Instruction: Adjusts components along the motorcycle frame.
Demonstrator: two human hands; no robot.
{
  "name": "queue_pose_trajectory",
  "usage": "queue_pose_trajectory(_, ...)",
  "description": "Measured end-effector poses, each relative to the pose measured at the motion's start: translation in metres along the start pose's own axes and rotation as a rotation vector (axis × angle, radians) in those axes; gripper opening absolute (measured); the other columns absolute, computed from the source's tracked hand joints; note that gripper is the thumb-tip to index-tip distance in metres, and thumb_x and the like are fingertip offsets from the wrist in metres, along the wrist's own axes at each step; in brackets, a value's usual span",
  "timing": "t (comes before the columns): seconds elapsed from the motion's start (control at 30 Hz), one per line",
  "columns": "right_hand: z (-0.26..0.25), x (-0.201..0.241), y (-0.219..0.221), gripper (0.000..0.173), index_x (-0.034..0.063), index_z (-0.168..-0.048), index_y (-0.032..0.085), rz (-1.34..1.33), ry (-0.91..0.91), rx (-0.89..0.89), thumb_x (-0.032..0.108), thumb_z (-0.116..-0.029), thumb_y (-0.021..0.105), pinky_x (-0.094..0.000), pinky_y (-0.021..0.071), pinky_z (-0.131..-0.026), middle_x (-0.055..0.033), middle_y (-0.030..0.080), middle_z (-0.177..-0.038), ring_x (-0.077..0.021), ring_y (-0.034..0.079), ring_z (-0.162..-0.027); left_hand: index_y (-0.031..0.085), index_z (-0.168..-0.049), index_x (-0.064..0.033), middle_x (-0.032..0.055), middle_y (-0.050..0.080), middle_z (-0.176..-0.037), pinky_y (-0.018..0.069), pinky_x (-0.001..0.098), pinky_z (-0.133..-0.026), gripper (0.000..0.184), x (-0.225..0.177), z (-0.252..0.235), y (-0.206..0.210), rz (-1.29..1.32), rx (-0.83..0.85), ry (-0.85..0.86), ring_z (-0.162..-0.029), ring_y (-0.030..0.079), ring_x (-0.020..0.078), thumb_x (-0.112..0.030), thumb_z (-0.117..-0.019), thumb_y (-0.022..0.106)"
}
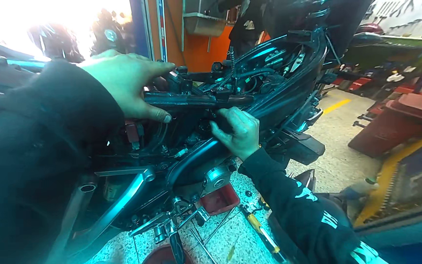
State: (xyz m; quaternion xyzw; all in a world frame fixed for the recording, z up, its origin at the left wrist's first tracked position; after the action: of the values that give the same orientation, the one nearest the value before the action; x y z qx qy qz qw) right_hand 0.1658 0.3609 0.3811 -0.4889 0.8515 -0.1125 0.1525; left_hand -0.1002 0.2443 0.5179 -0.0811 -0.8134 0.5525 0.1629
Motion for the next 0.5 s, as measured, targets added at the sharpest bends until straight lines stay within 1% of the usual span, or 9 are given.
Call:
queue_pose_trajectory(0.03, 0.0002, -0.0009, 0.0000, 0.020, 0.0048, -0.105, 0.076, -0.018, -0.010, 0.004, 0.020, -0.0930, 0.070, -0.0372, 0.0555, -0.066, -0.0099, 0.073, -0.087, -0.0218, 0.070, -0.076, 0.042, -0.157, -0.0217, 0.0122, 0.064, -0.136, 0.0416, 0.0689, -0.102, 0.100, 0.0003, 0.0000, -0.0001, 0.003, -0.001, -0.002, -0.126, 0.060, 0.0369, -0.070, -0.0756, 0.072)
queue_pose_trajectory(0.1, -0.0001, -0.0018, 0.0001, 0.017, 0.0053, -0.103, 0.077, -0.033, -0.009, -0.005, 0.017, -0.0939, 0.069, -0.0373, 0.0547, -0.065, -0.0095, 0.073, -0.084, -0.0218, 0.069, -0.075, 0.042, -0.157, -0.0224, 0.0120, 0.064, -0.136, 0.0413, 0.0687, -0.102, 0.099, -0.0002, 0.0002, -0.0002, 0.006, 0.001, -0.011, -0.126, 0.060, 0.0362, -0.069, -0.0751, 0.073)
queue_pose_trajectory(0.13, -0.0004, -0.0018, 0.0003, 0.016, 0.0053, -0.101, 0.077, -0.026, -0.004, -0.016, 0.017, -0.0935, 0.070, -0.0370, 0.0541, -0.065, -0.0095, 0.072, -0.083, -0.0216, 0.069, -0.074, 0.042, -0.157, -0.0219, 0.0123, 0.064, -0.137, 0.0407, 0.0688, -0.103, 0.099, -0.0009, 0.0005, -0.0005, 0.008, 0.002, -0.012, -0.127, 0.059, 0.0365, -0.068, -0.0758, 0.074)
queue_pose_trajectory(0.23, -0.0019, -0.0014, -0.0014, 0.018, 0.0071, -0.095, 0.078, 0.021, 0.012, -0.037, 0.025, -0.0916, 0.075, -0.0362, 0.0532, -0.065, -0.0088, 0.073, -0.084, -0.0211, 0.068, -0.075, 0.042, -0.157, -0.0212, 0.0126, 0.064, -0.137, 0.0407, 0.0690, -0.103, 0.099, -0.0003, -0.0001, 0.0004, 0.004, -0.001, -0.001, -0.126, 0.060, 0.0366, -0.068, -0.0762, 0.073)
queue_pose_trajectory(0.27, -0.0025, -0.0014, -0.0015, 0.019, 0.0074, -0.096, 0.078, 0.028, 0.004, -0.041, 0.026, -0.0914, 0.075, -0.0363, 0.0529, -0.066, -0.0088, 0.073, -0.084, -0.0213, 0.068, -0.075, 0.042, -0.157, -0.0212, 0.0123, 0.064, -0.137, 0.0417, 0.0689, -0.102, 0.099, 0.0010, -0.0003, 0.0008, 0.000, -0.005, 0.005, -0.126, 0.060, 0.0366, -0.070, -0.0758, 0.072)
queue_pose_trajectory(0.33, -0.0023, -0.0026, -0.0018, 0.020, 0.0083, -0.101, 0.078, 0.029, -0.027, -0.026, 0.025, -0.0923, 0.073, -0.0368, 0.0529, -0.066, -0.0087, 0.073, -0.084, -0.0217, 0.068, -0.075, 0.043, -0.157, -0.0217, 0.0120, 0.064, -0.137, 0.0427, 0.0686, -0.101, 0.100, 0.0015, -0.0004, 0.0008, 0.001, -0.003, 0.001, -0.125, 0.060, 0.0364, -0.071, -0.0752, 0.072)
queue_pose_trajectory(0.4, -0.0019, -0.0035, -0.0011, 0.017, 0.0089, -0.103, 0.080, 0.030, -0.041, -0.019, 0.019, -0.0932, 0.071, -0.0375, 0.0528, -0.067, -0.0085, 0.072, -0.082, -0.0222, 0.068, -0.074, 0.042, -0.157, -0.0221, 0.0097, 0.065, -0.134, 0.0422, 0.0682, -0.101, 0.099, 0.0008, -0.0002, 0.0003, 0.006, -0.002, -0.005, -0.124, 0.061, 0.0347, -0.070, -0.0754, 0.073)
queue_pose_trajectory(0.43, -0.0021, -0.0033, -0.0003, 0.016, 0.0089, -0.102, 0.080, 0.036, -0.035, -0.024, 0.019, -0.0933, 0.070, -0.0377, 0.0530, -0.069, -0.0081, 0.073, -0.081, -0.0219, 0.068, -0.074, 0.041, -0.158, -0.0221, 0.0095, 0.066, -0.133, 0.0419, 0.0684, -0.102, 0.100, 0.0002, 0.0001, -0.0004, 0.006, -0.001, -0.009, -0.124, 0.061, 0.0347, -0.069, -0.0754, 0.073)
queue_pose_trajectory(0.5, -0.0015, -0.0023, 0.0005, 0.017, 0.0082, -0.098, 0.079, 0.047, -0.007, -0.037, 0.023, -0.0929, 0.072, -0.0378, 0.0531, -0.073, -0.0074, 0.073, -0.081, -0.0210, 0.068, -0.075, 0.034, -0.161, -0.0221, 0.0107, 0.066, -0.134, 0.0416, 0.0698, -0.102, 0.105, -0.0011, 0.0002, -0.0015, 0.017, 0.005, -0.019, -0.124, 0.061, 0.0366, -0.066, -0.0750, 0.076)
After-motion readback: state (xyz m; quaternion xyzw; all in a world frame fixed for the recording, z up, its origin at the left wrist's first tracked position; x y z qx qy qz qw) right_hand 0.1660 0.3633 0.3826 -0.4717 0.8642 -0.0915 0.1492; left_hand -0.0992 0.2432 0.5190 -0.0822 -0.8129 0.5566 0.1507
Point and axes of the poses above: each hand's wrist, its own z-axis away from the middle knuckle, its own y-axis out of the palm, x = y × z, the point moved 1 cm from there along -z, towards the middle knuckle
